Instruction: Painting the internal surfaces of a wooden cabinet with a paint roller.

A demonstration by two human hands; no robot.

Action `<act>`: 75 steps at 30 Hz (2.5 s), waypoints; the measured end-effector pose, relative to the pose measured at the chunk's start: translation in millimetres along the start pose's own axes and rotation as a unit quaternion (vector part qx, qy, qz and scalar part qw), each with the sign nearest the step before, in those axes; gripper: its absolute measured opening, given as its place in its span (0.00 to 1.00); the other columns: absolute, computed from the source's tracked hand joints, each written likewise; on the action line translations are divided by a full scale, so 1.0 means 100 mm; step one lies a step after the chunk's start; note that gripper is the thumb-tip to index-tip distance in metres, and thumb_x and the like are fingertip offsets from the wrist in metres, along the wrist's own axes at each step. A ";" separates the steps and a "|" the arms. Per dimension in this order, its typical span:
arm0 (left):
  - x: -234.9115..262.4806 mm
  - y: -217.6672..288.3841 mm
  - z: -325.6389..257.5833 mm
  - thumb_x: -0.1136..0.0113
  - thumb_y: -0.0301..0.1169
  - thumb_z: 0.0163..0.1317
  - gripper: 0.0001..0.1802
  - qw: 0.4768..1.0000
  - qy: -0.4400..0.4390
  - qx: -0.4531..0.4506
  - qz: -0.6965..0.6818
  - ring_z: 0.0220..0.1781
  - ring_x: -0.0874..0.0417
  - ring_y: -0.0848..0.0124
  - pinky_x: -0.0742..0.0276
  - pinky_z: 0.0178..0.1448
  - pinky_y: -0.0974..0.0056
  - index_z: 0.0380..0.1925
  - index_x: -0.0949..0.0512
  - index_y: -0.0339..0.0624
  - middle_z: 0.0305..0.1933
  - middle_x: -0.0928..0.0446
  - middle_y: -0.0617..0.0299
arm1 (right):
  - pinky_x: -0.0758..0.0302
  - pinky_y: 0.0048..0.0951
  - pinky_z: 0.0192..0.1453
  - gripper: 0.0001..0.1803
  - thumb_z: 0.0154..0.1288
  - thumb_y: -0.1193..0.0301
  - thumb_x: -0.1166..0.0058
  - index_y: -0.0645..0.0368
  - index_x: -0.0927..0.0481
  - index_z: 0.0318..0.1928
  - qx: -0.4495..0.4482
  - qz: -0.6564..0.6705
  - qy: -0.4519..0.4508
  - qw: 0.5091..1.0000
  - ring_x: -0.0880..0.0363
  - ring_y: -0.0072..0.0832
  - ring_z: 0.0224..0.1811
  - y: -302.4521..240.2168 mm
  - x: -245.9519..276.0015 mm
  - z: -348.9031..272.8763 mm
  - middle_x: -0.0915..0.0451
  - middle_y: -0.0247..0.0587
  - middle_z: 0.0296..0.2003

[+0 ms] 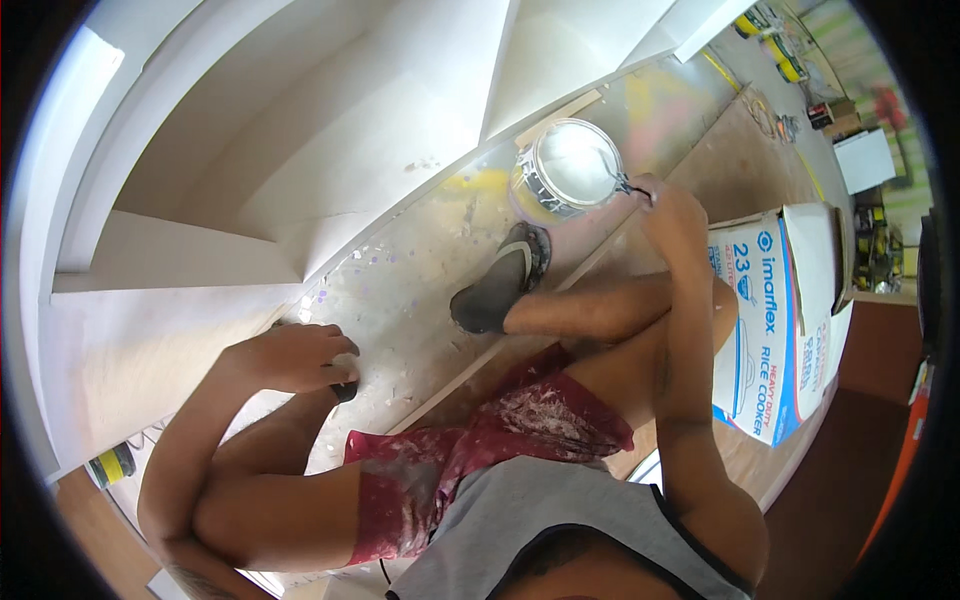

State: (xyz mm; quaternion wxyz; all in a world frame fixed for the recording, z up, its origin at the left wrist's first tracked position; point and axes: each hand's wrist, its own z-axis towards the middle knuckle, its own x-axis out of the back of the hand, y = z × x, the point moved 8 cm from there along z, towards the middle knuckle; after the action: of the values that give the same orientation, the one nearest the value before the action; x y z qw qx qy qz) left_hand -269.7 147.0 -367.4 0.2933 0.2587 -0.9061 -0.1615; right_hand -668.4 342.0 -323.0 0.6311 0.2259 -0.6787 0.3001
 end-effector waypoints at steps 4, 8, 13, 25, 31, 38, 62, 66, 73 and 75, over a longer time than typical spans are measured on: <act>0.13 -0.10 -0.01 0.51 0.47 0.68 0.25 0.997 0.081 0.000 -0.015 0.58 0.23 0.52 0.29 0.62 0.52 0.56 0.25 0.42 0.56 0.24 0.50 | 0.23 0.46 0.46 0.10 0.66 0.66 0.47 0.48 0.17 0.46 -0.015 0.012 0.005 1.000 0.18 0.48 0.42 -0.02 0.02 0.01 0.16 0.47 0.38; -0.07 -0.18 0.00 0.50 0.49 0.67 0.27 1.000 0.018 0.001 0.000 0.58 0.23 0.52 0.28 0.61 0.52 0.57 0.25 0.42 0.55 0.24 0.52 | 0.24 0.47 0.47 0.11 0.67 0.65 0.46 0.48 0.18 0.47 -0.002 -0.015 0.006 1.000 0.19 0.50 0.43 -0.10 0.05 0.01 0.16 0.48 0.37; -0.15 -0.33 0.05 0.50 0.49 0.68 0.26 0.999 0.008 0.025 -0.036 0.57 0.23 0.50 0.28 0.62 0.52 0.56 0.24 0.41 0.56 0.24 0.49 | 0.25 0.49 0.47 0.12 0.67 0.65 0.47 0.47 0.19 0.49 -0.013 -0.010 -0.006 1.000 0.19 0.52 0.44 -0.09 0.07 -0.05 0.16 0.50 0.37; -0.15 -0.29 0.12 0.51 0.52 0.68 0.27 0.999 0.025 0.026 -0.003 0.60 0.24 0.53 0.29 0.64 0.53 0.56 0.24 0.44 0.57 0.24 0.53 | 0.25 0.48 0.48 0.15 0.66 0.64 0.44 0.45 0.20 0.53 -0.036 -0.025 0.000 0.999 0.19 0.54 0.45 0.06 -0.02 -0.06 0.16 0.50 0.41; -0.18 -0.31 0.12 0.51 0.51 0.69 0.27 0.999 0.037 0.016 0.014 0.60 0.24 0.54 0.30 0.64 0.53 0.55 0.24 0.43 0.56 0.24 0.52 | 0.25 0.47 0.48 0.16 0.67 0.62 0.44 0.45 0.20 0.54 -0.022 -0.036 0.004 0.999 0.19 0.52 0.45 0.03 -0.04 -0.07 0.16 0.51 0.41; -0.21 -0.39 0.15 0.50 0.51 0.68 0.26 0.998 0.047 0.027 0.016 0.60 0.24 0.54 0.29 0.64 0.52 0.54 0.23 0.43 0.55 0.24 0.52 | 0.24 0.45 0.48 0.16 0.67 0.63 0.45 0.47 0.20 0.54 -0.019 -0.013 -0.005 1.000 0.19 0.51 0.46 -0.03 -0.01 -0.07 0.16 0.50 0.42; 0.27 -0.25 2.30 0.61 0.56 0.71 0.33 0.965 0.155 0.085 -0.195 0.42 0.15 0.52 0.22 0.51 0.50 0.30 0.15 0.41 0.35 0.16 0.49 | 0.25 0.48 0.46 0.14 0.66 0.64 0.44 0.49 0.19 0.52 -0.044 0.051 0.004 0.998 0.21 0.56 0.43 0.14 0.05 -0.08 0.18 0.55 0.39; 0.53 -0.76 2.84 0.61 0.61 0.69 0.38 0.874 0.344 0.233 -0.254 0.42 0.15 0.51 0.22 0.50 0.49 0.29 0.14 0.40 0.37 0.16 0.47 | 0.26 0.49 0.44 0.14 0.67 0.65 0.47 0.44 0.20 0.52 -0.024 0.042 0.026 0.999 0.20 0.55 0.41 0.16 0.07 -0.06 0.18 0.54 0.35; 0.78 -0.83 3.05 0.62 0.66 0.67 0.40 0.835 0.396 0.332 -0.187 0.47 0.15 0.49 0.21 0.50 0.49 0.36 0.14 0.40 0.42 0.16 0.45 | 0.25 0.47 0.44 0.13 0.66 0.68 0.46 0.45 0.19 0.50 -0.046 0.105 0.001 0.993 0.20 0.53 0.41 0.31 0.00 0.06 0.18 0.51 0.38; 0.88 -0.81 3.13 0.63 0.66 0.67 0.41 0.829 0.402 0.340 -0.190 0.47 0.15 0.49 0.21 0.51 0.50 0.36 0.14 0.41 0.43 0.16 0.45 | 0.25 0.47 0.45 0.13 0.65 0.69 0.46 0.45 0.19 0.50 -0.045 0.103 -0.010 0.994 0.20 0.53 0.42 0.32 -0.02 0.12 0.17 0.51 0.39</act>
State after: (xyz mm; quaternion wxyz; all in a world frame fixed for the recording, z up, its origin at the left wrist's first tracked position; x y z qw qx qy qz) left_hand -492.8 75.9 -606.8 0.4889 0.5508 -0.6388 0.2225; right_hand -698.5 356.9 -329.7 0.5995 0.1295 -0.7174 0.3305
